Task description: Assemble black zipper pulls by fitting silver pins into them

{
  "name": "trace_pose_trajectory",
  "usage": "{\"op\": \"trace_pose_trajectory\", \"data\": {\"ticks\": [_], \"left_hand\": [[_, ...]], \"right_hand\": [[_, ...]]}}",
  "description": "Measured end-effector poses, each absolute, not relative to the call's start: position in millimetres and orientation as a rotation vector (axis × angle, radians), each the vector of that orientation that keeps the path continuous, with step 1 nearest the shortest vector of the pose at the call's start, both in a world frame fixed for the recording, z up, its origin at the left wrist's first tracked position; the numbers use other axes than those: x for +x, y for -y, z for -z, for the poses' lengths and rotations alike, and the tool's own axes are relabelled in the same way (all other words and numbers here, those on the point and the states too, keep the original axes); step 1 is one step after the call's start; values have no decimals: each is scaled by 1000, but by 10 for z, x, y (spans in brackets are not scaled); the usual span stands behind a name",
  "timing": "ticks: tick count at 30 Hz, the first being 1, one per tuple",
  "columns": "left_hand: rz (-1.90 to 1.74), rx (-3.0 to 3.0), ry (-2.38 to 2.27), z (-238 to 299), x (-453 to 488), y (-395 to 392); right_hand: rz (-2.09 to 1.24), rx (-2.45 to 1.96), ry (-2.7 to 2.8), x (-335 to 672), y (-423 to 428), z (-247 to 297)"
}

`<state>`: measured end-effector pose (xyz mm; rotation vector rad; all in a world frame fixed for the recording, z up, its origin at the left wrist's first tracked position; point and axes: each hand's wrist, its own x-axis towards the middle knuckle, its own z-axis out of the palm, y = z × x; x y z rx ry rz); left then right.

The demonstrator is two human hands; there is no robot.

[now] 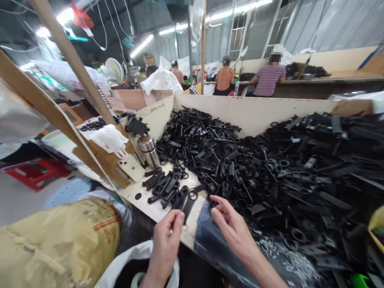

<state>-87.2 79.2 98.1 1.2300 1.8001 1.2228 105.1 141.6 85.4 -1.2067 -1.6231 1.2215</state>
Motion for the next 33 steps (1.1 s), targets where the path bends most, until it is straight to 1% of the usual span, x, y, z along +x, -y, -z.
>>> {"op": "trace_pose_trajectory", "data": {"ticks": [2, 5, 7, 9, 12, 14, 16, 23, 26, 28, 30, 31, 33], "left_hand": [[-1265, 1333, -1987, -1055, -1086, -924], [-1311, 1415, -2072, -1093, -1295, -1106], [-1319, 1556, -2123, -1045, -1372, -1225], [-1164, 1909, -2369, -959, -1424, -1327], [-896, 2104, -2704, -831, -1471, -1421], [-823, 2106, -2763, -781, -1477, -1444], [-827, 2097, -2756, -759, -1456, -1450], [-1150, 2241, -2445, -778, -1092, -1397], [-1288, 2213, -2081, -852, -834, -1334], [-1326, 2055, -1815, -920, -674, -1302], [-1271, 1687, -1638, -995, -545, -1292], [-1180, 1463, -1545, -1032, -495, -1294], [-866, 1145, -1284, -1098, -417, -1300]], "right_hand": [[-1192, -1225, 1650, 1030, -1483, -884], [-1157, -1219, 1715, 999, -1486, -921], [-1076, -1204, 1805, 996, -1471, -932], [-943, -1204, 1908, 1039, -1486, -935], [-668, -1332, 2008, 1198, -1593, -950], [-495, -1491, 2026, 1308, -1699, -963], [-400, -1616, 2033, 1360, -1797, -960], [-367, -1742, 2054, 1290, -1886, -879], [-395, -1721, 2016, 1458, -1789, -996], [-498, -1630, 2039, 1633, -1645, -1128], [-707, -1484, 2134, 1809, -1449, -1261], [-822, -1415, 2199, 1886, -1347, -1316], [-1007, -1259, 2343, 2007, -1167, -1391]]}}
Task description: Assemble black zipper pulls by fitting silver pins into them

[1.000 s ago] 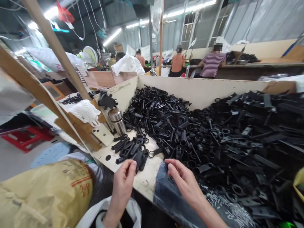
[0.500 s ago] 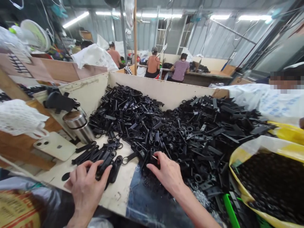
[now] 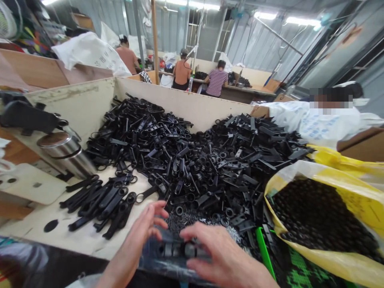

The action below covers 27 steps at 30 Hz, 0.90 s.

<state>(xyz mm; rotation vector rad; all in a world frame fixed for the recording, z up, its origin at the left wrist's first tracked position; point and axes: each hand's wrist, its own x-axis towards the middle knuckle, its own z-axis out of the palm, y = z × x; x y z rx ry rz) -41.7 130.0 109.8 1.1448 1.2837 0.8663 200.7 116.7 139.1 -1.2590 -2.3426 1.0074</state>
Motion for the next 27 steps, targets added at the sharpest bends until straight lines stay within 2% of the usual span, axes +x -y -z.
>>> {"op": "trace_pose_trajectory", "data": {"ticks": [3, 6, 9, 14, 16, 21, 27], "left_hand": [[-328, 1113, -889, -1144, -314, -1262], [-176, 1054, -750, -1099, -179, -1154], [-298, 852, -837, -1010, -43, -1069], [-549, 684, -1052, -987, 53, -1085], [-601, 602, -1056, -1012, 59, -1094], [-734, 475, -998, -1035, 57, -1061], [-787, 352, -952, -1030, 13, -1030]], "right_hand": [[-1141, -1081, 2470, 2102, -1035, -1430], [-1163, -1099, 2426, 2138, -1082, -1421], [-1029, -1200, 2249, 2210, -1272, -1372], [-293, -1699, 2056, 2387, -1773, -1198], [-147, -1823, 2071, 2392, -1944, -1122], [-112, -1902, 2069, 2301, -2090, -1015], [-213, -1792, 1985, 2393, -1868, -1078]]}}
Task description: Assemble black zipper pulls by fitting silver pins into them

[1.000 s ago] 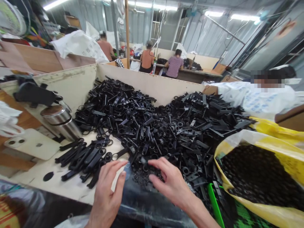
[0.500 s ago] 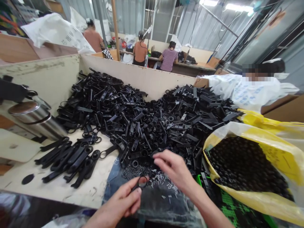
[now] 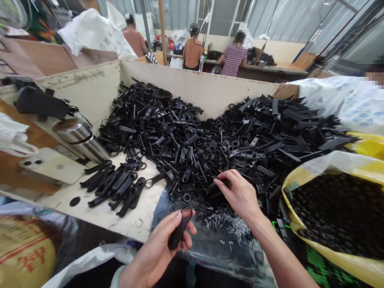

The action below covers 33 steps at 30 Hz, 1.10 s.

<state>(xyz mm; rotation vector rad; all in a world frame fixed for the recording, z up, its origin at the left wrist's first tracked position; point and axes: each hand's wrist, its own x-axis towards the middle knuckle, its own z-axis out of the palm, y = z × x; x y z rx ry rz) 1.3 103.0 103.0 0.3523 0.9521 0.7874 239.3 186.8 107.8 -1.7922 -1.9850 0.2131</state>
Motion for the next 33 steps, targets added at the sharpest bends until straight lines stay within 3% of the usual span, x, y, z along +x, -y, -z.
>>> {"op": "trace_pose_trajectory", "data": {"ticks": [5, 10, 33], "left_hand": [[-792, 323, -960, -1052, 77, -967], [-832, 325, -976, -1071, 156, -850], [-595, 678, -1062, -1059, 26, -592]], "right_hand": [[-532, -1396, 1900, 2212, -1369, -1079], [-494, -1065, 2084, 1978, -1040, -929], [-343, -898, 2699, 2056, -936, -1194]]}}
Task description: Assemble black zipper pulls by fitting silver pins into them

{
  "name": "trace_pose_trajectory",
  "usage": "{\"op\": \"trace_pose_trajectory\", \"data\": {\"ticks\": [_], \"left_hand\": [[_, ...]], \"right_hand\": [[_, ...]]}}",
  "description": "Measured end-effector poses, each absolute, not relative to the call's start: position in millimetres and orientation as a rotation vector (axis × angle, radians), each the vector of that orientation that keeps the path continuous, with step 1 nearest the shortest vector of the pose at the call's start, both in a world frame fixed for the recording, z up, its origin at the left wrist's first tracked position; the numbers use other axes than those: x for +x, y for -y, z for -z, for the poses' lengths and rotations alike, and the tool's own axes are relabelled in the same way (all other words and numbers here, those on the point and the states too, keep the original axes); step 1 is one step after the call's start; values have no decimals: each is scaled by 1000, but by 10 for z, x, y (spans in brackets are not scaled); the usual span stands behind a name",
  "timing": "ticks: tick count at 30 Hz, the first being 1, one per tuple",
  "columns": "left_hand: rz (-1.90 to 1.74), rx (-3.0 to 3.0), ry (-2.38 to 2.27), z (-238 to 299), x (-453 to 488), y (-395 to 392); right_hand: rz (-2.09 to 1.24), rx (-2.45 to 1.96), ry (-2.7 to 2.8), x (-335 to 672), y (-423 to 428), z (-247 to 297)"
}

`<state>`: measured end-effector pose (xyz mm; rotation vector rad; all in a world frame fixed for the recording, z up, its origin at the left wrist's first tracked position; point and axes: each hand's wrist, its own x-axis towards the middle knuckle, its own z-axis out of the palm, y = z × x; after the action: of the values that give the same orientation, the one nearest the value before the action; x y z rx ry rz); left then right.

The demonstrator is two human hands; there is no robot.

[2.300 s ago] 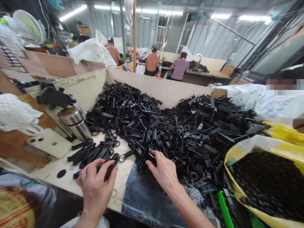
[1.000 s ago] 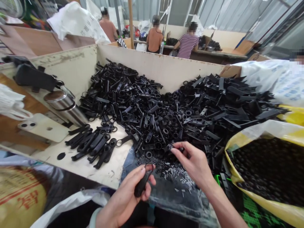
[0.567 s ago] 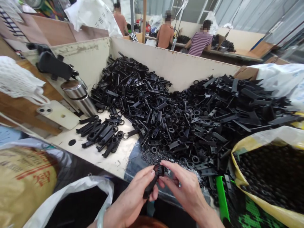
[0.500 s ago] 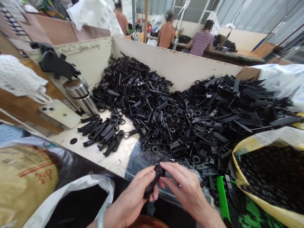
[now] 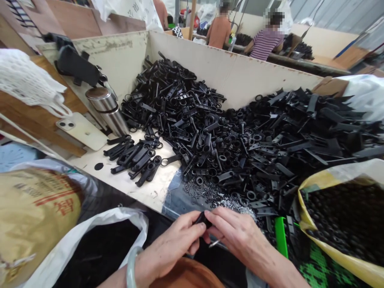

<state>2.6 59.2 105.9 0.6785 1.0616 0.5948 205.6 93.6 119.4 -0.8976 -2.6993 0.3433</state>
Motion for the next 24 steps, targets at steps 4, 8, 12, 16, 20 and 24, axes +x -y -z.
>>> {"op": "trace_pose_trajectory", "data": {"ticks": [4, 8, 12, 16, 20, 24], "left_hand": [[-486, 1074, -1190, -1065, 51, -630], [-464, 1218, -1300, -1021, 54, -568], [-485, 1181, -1282, -1001, 5, -468], [-536, 1016, -1086, -1034, -13, -465], [-577, 667, -924, -988, 37, -473], [-683, 998, -1130, -922, 9, -478]], "right_hand": [[-358, -879, 2732, 2033, -883, -1165], [-462, -925, 2701, 2046, -822, -1111], [-849, -1019, 2486, 2110, -769, -1076], [-1093, -1158, 2037, 2065, -658, -970], [-1146, -1135, 1726, 1868, -567, -818], [-1214, -1177, 1628, 1762, -606, -740]]}}
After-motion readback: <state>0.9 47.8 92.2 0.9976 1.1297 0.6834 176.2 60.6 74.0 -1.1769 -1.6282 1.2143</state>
